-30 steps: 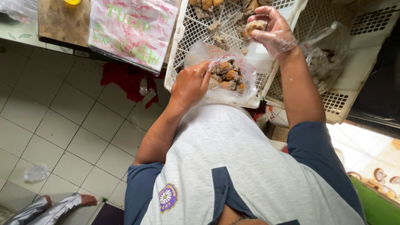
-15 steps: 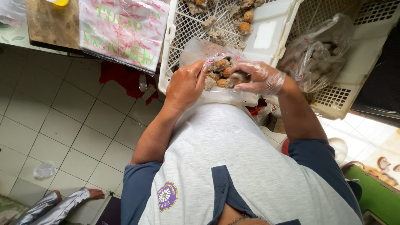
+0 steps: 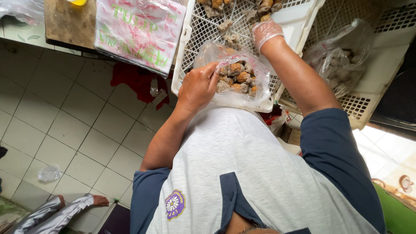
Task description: The person, wearing a plastic glove on one hand, picks fried ball-shaped snacks from white plastic baskets and packs them into clear plastic bags, opening and holding each bag while filling it. They work through several baskets, filling one bag at a time and setting filled bags aside.
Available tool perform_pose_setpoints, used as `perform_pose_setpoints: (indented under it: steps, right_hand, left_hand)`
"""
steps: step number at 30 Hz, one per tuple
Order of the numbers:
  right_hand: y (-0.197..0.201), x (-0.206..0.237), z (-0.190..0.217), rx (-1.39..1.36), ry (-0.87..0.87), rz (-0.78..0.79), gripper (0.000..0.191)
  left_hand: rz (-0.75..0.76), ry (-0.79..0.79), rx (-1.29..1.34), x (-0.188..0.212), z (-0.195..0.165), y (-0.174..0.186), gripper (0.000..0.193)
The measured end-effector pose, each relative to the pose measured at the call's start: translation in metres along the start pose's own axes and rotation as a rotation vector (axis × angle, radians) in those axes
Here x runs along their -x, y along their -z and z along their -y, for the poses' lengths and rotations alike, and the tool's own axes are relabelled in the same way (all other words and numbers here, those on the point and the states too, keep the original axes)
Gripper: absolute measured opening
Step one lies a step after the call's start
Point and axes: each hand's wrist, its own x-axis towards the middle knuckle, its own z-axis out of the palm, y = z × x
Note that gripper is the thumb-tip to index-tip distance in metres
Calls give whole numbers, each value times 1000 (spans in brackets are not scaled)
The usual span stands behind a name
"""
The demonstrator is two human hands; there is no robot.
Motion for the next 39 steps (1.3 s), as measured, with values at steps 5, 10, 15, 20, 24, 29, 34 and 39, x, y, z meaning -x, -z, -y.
perform_pose_setpoints:
  steps: [5,10,15,20,24,29,34,39]
  right_hand:
    - [7,1,2,22,-18,68,27]
    - [28,36,-25,-929,-122,-35,23]
    - [30,112,-46,-1744,26,-51,26]
    - [19,159,-42,-1726,208,-4,33]
    - [21,162,-25,-1510,420,14,35]
    - [54,161,15,-1050,494,71,41]
    - [69,145,19,-962,513,-25,29]
    - [41,49,-31,-400,108,-375,19]
  left_hand:
    - [2,-10,-14,2,1,-1,24]
    - [-14,-48,-3,3,4,2,24]
    - [-4,-67,4,2,4,4,24]
    - [24,-55,0,0,1,5,24]
    - [37,-37,24,-1,-4,6,24]
    - [93,31,15,-4,-7,6,25]
    - [16,-39,17,-1,-4,6,25]
    - [64,68,33,-3,-5,3,25]
